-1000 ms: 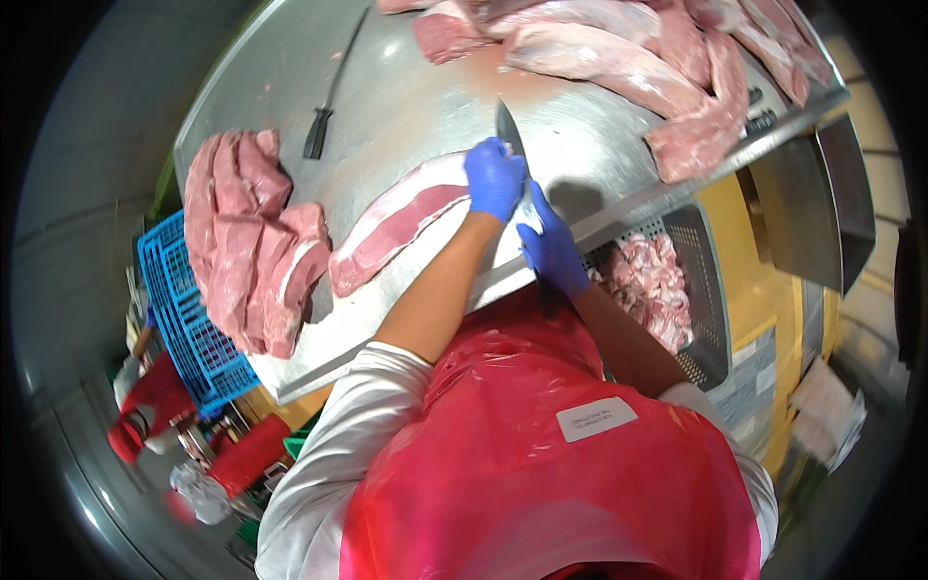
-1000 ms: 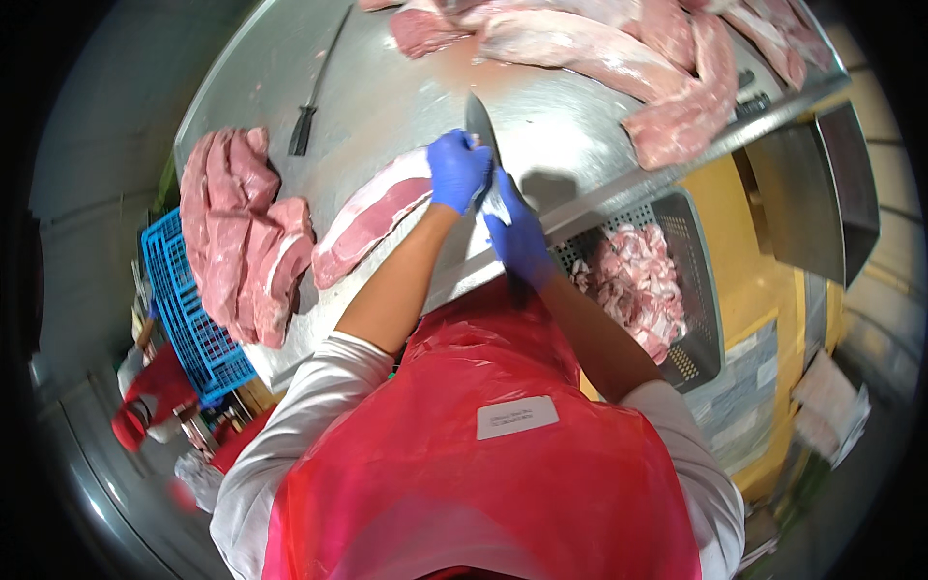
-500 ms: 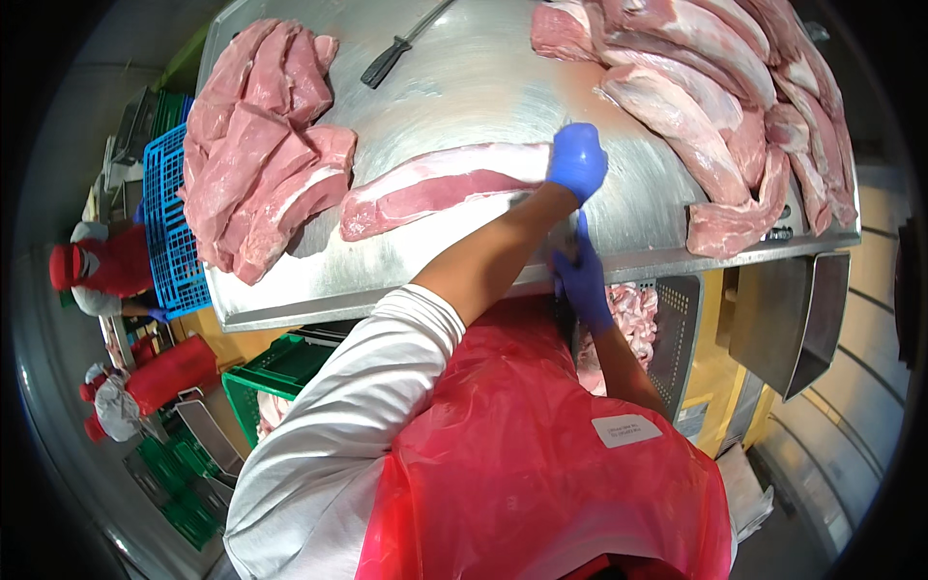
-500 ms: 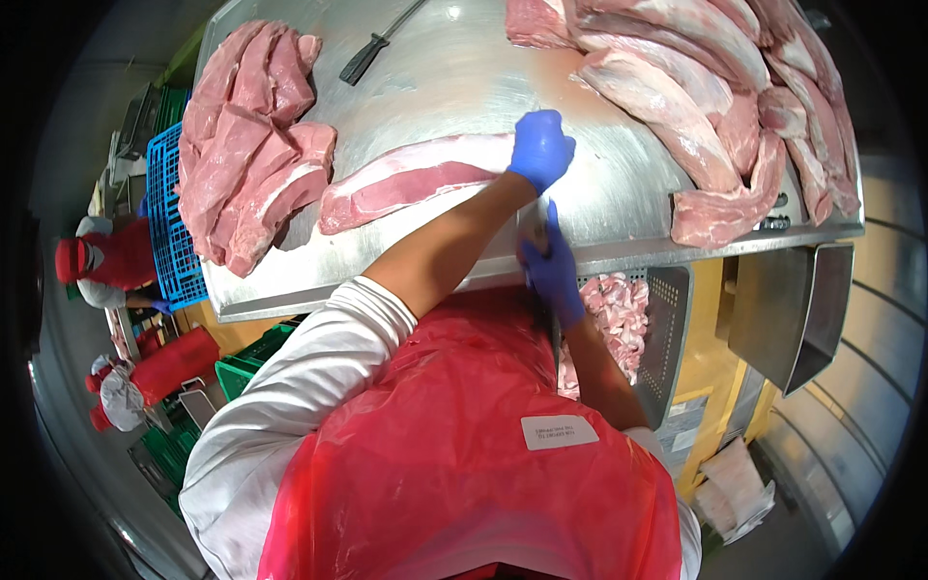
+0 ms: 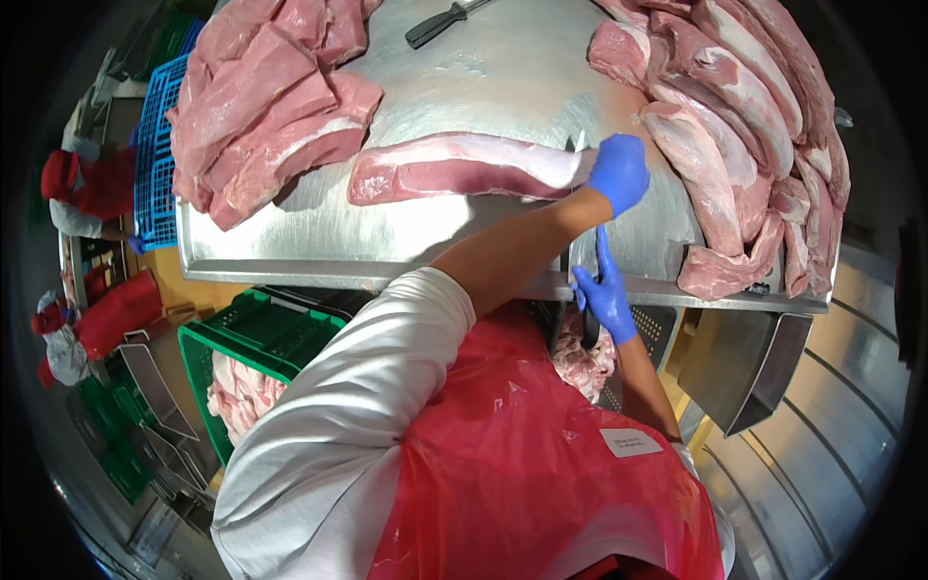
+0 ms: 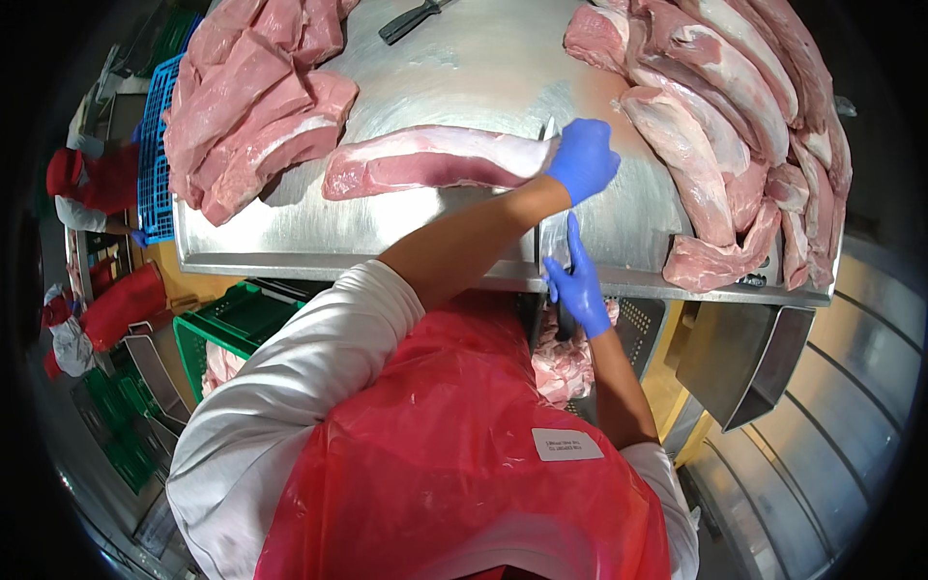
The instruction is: The person uses a knife to trim and slice large pieces of raw meat on a stainless steel table. They separate fat from lean portions and place trimmed pieces into a green basket while continuing to process additional cuts.
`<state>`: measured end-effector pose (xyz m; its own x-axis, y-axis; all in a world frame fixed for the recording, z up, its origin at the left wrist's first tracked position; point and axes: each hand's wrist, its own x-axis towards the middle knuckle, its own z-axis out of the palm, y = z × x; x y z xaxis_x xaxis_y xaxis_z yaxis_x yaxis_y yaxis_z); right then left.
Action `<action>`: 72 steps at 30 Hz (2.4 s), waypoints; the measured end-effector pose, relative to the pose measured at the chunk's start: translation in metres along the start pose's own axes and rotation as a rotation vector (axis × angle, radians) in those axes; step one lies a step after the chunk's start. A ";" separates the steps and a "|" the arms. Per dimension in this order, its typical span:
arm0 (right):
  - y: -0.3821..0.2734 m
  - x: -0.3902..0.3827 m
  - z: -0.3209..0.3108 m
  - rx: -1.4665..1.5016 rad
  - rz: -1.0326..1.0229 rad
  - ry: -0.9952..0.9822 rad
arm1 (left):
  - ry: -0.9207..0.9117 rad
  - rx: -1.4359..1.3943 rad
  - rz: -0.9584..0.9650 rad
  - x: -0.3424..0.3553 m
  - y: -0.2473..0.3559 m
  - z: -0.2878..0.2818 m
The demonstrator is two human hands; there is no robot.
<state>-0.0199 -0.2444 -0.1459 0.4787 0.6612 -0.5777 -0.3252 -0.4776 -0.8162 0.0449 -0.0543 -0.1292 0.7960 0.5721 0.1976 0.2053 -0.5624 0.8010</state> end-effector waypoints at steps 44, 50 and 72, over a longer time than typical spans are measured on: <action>0.066 0.111 0.145 0.120 -0.381 0.112 | 0.556 -0.655 0.094 0.073 0.052 -0.059; -0.088 0.109 0.204 -0.074 -0.059 -0.222 | 0.602 -0.759 0.130 0.072 0.068 -0.077; -0.068 0.077 0.230 -0.321 -0.209 -0.682 | 0.809 -0.942 0.406 0.077 0.110 -0.349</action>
<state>-0.1491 -0.0280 -0.1381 -0.1370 0.9157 -0.3779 0.0178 -0.3791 -0.9252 -0.0698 0.1358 0.1712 0.0727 0.8420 0.5345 -0.7048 -0.3358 0.6249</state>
